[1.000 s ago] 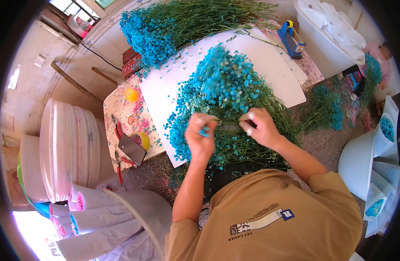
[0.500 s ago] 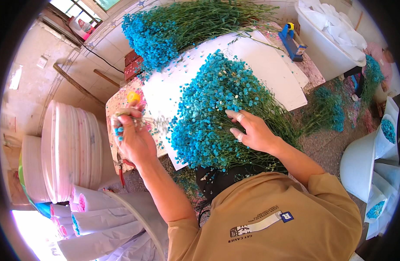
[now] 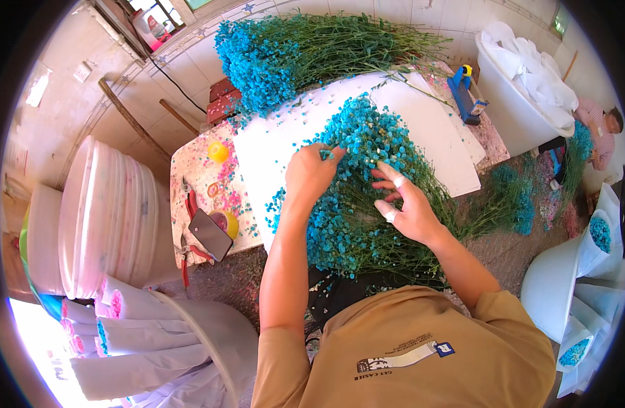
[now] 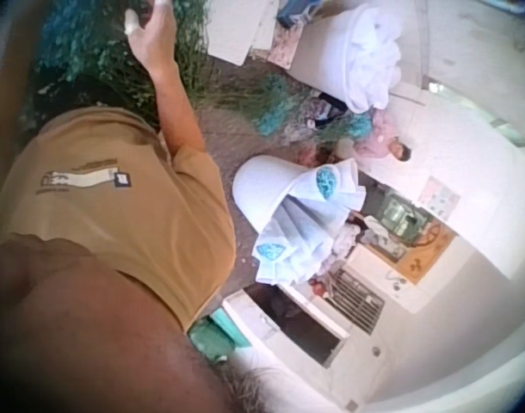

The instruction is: The person binds a bundle of flower stems with a rubber band, rolls it in wrapping paper by hand, and places the wrapped bouquet into a container. The person then gathers and arranges more flower stems into another bouquet by hand.

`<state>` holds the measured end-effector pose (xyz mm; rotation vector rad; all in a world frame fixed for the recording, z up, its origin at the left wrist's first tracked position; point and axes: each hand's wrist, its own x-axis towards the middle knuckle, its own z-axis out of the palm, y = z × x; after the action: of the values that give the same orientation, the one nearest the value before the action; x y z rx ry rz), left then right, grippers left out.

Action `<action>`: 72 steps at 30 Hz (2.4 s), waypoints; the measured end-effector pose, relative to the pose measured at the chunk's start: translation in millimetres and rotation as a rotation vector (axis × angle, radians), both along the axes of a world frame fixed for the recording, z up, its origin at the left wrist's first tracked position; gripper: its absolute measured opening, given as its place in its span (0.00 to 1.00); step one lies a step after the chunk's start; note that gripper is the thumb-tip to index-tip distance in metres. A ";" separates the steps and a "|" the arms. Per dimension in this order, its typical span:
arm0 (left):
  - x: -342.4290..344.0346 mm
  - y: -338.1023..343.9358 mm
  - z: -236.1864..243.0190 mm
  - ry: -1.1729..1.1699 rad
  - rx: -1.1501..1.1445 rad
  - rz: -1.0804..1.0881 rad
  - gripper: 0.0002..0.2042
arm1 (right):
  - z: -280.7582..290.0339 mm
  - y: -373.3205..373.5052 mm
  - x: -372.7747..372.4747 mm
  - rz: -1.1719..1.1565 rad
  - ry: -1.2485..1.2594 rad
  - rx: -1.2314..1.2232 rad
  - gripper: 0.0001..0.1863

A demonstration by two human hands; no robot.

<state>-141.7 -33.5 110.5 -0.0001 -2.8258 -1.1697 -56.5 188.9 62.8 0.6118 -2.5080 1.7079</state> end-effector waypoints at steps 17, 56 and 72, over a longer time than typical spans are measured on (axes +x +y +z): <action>148.1 -92.6 62.0 0.186 0.972 0.182 0.03 | 22.7 37.4 -2.0 0.147 -0.407 -0.472 0.26; 141.5 57.7 17.5 0.497 -0.266 -0.182 0.03 | 18.4 40.7 17.1 -0.087 -0.042 0.112 0.47; 177.9 -26.6 19.0 0.338 0.694 0.052 0.02 | 3.8 57.8 3.6 0.024 -0.107 -0.102 0.42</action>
<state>36.2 -60.1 129.5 -0.0712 -2.0092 -1.8593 -52.9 246.8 66.6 0.5592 -2.4715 1.9124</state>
